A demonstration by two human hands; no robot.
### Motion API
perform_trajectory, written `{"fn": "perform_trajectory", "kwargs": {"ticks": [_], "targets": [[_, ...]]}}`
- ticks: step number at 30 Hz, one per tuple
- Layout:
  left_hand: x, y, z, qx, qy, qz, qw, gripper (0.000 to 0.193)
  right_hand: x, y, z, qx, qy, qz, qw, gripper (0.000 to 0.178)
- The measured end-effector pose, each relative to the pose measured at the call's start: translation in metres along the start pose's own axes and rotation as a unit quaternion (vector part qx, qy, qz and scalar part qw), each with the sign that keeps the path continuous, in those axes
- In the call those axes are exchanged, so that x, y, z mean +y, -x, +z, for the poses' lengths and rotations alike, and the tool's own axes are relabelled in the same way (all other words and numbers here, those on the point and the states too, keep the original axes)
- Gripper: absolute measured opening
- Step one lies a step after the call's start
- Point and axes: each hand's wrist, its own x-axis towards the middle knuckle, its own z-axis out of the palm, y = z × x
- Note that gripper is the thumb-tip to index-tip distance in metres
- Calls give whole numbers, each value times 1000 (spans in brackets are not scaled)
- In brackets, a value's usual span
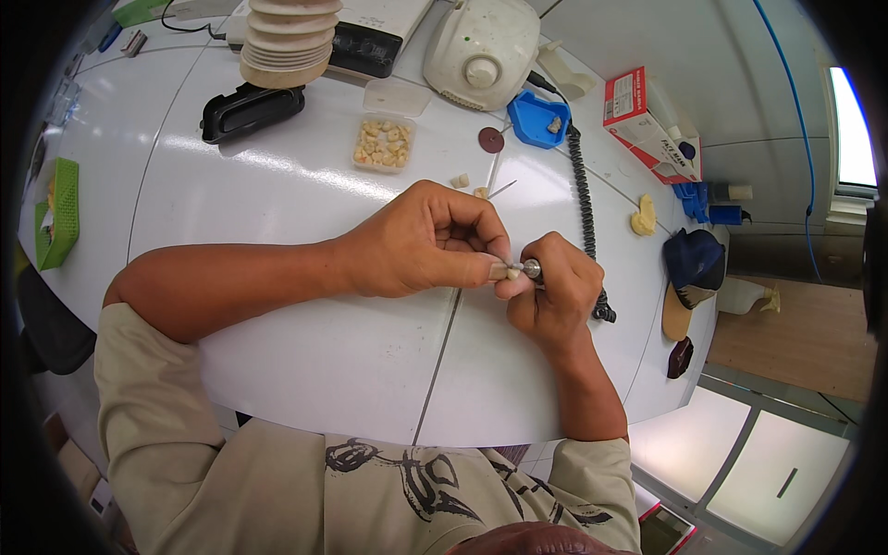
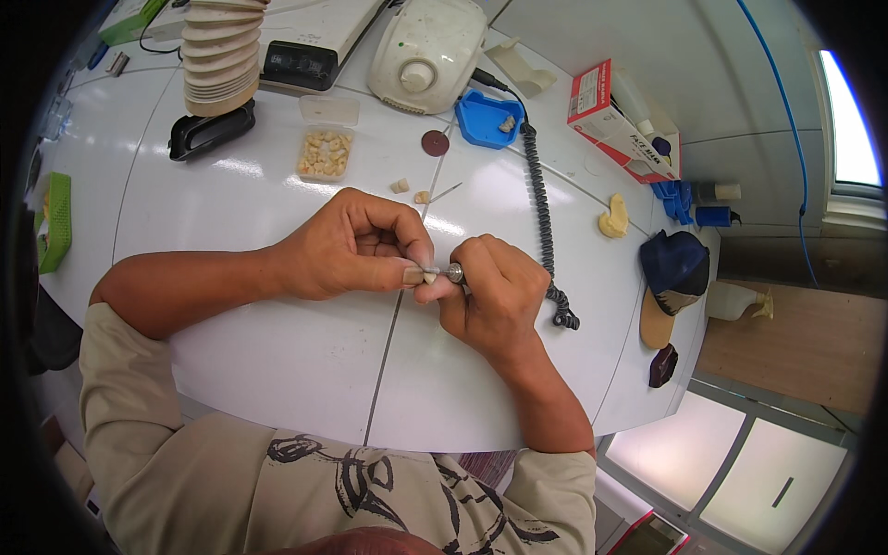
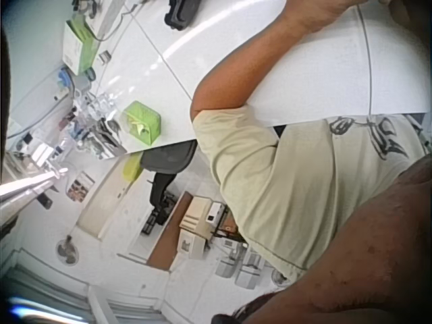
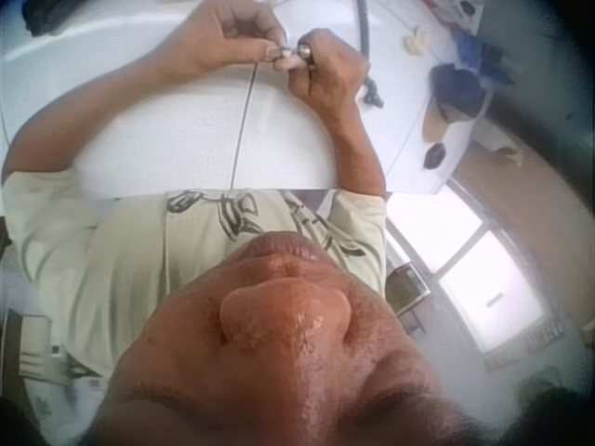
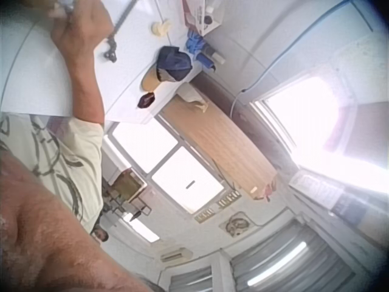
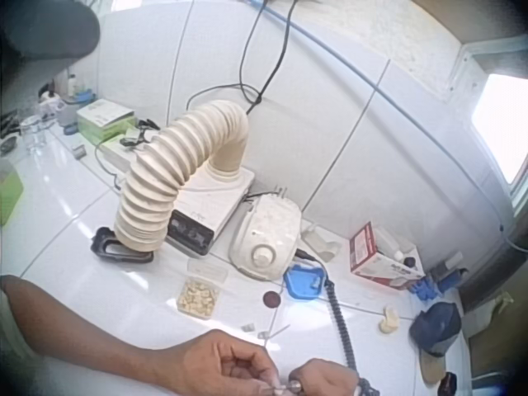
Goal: The person uses a rotary tool to polish a dental crown, holding the crown between their fingers and moving the tool head across its surfaces.
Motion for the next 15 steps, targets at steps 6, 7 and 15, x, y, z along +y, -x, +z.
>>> {"fn": "perform_trajectory", "kwargs": {"ticks": [6, 7, 15], "targets": [[0, 0, 1, 0, 1, 3, 1000, 11, 1, 2, 1, 6, 6, -2, 1000, 60], [0, 0, 1, 0, 1, 3, 1000, 11, 1, 2, 1, 6, 6, -2, 1000, 60], [-5, 0, -2, -2, 0, 7, 1000, 11, 2, 2, 1, 11, 2, 3, 1000, 61]]}}
